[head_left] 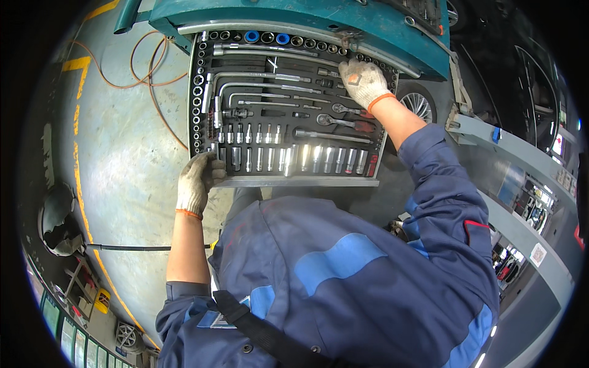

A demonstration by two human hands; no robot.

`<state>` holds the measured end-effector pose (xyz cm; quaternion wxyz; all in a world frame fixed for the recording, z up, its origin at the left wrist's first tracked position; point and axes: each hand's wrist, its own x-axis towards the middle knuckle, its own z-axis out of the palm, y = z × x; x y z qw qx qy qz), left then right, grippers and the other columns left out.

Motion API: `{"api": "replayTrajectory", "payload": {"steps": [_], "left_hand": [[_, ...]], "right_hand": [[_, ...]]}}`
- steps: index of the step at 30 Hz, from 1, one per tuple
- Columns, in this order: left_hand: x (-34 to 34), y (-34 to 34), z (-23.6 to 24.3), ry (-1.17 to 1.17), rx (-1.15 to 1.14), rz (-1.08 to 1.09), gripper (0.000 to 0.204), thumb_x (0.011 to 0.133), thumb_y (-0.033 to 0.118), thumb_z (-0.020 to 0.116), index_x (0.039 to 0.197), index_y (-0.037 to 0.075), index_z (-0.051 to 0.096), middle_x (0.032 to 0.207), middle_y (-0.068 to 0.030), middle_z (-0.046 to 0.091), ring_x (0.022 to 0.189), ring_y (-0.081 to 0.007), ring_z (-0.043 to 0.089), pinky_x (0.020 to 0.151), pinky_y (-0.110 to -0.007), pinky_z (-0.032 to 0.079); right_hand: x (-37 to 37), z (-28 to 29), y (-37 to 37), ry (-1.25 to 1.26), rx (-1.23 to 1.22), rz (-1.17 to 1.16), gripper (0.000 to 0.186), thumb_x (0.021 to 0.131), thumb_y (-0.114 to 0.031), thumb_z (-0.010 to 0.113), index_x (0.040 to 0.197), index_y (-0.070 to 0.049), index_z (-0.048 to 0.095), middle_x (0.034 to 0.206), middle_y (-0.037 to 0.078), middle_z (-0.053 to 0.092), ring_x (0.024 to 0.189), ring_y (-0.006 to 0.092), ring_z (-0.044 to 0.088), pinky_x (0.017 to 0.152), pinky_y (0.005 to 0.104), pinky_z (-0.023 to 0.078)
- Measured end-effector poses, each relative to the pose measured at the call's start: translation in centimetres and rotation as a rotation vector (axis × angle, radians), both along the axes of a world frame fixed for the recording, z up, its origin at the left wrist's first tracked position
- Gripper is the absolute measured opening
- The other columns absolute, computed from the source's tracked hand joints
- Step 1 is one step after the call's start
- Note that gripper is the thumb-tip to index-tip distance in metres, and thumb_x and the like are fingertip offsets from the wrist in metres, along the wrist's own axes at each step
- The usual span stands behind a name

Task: The person retrieves a socket wrench from a tool chest and uses it on the engine of a white car with the hood open. They then use a pneumatic impact wrench to remove bolts from the engine area. Finally, they place a red protective cover over the front of the car and continue working on the engine.

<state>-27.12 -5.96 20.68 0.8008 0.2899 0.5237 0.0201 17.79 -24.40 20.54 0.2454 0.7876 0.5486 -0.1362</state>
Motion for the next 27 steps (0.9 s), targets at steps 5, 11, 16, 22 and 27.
{"api": "replayTrajectory", "payload": {"steps": [5, 11, 16, 22, 27], "left_hand": [[0.1, 0.0, 0.1, 0.032, 0.016, -0.015, 0.037, 0.107, 0.027, 0.058, 0.125, -0.005, 0.064, 0.099, -0.0185, 0.074, 0.077, -0.0236, 0.072, 0.074, -0.036, 0.061], [0.1, 0.3, 0.3, 0.038, -0.005, -0.012, 0.037, 0.107, 0.027, 0.057, 0.125, -0.005, 0.065, 0.101, -0.0189, 0.075, 0.078, -0.0239, 0.072, 0.075, -0.037, 0.061], [0.4, 0.2, 0.7, 0.044, -0.024, 0.005, 0.036, 0.108, 0.026, 0.056, 0.126, -0.005, 0.064, 0.1, -0.0184, 0.074, 0.077, -0.0242, 0.071, 0.075, -0.038, 0.062], [0.7, -0.1, 1.2, 0.067, 0.011, 0.001, 0.035, 0.109, 0.025, 0.054, 0.127, -0.004, 0.062, 0.097, -0.0148, 0.074, 0.075, -0.0213, 0.07, 0.074, -0.035, 0.06], [0.1, -1.5, 1.1, 0.011, 0.125, 0.04, 0.034, 0.109, 0.023, 0.056, 0.125, -0.005, 0.065, 0.096, -0.0155, 0.075, 0.074, -0.0208, 0.071, 0.074, -0.034, 0.06]], "right_hand": [[-0.6, 0.2, -1.0, 0.004, 0.088, -0.021, 0.023, 0.097, -0.015, 0.058, 0.116, -0.008, 0.067, 0.11, 0.018, 0.072, 0.101, 0.0348, 0.075, 0.085, 0.0468, 0.06], [-2.1, 1.5, 0.1, 0.159, 0.081, -0.305, 0.032, 0.094, -0.03, 0.062, 0.114, -0.006, 0.068, 0.111, 0.022, 0.074, 0.105, 0.0385, 0.073, 0.091, 0.0496, 0.058], [-4.4, 1.8, 1.5, 0.284, 0.05, -0.716, 0.034, 0.095, -0.031, 0.058, 0.112, -0.007, 0.075, 0.11, 0.021, 0.077, 0.105, 0.039, 0.075, 0.092, 0.0497, 0.059], [-8.5, -0.8, 1.0, 0.253, 0.393, -1.059, 0.038, 0.092, -0.042, 0.065, 0.104, -0.009, 0.076, 0.098, 0.024, 0.076, 0.096, 0.0419, 0.075, 0.086, 0.0504, 0.059], [-9.8, -2.0, 0.2, 0.209, 0.608, -0.957, 0.035, 0.092, -0.037, 0.07, 0.11, -0.008, 0.073, 0.104, 0.024, 0.074, 0.099, 0.043, 0.073, 0.089, 0.0521, 0.057]]}}
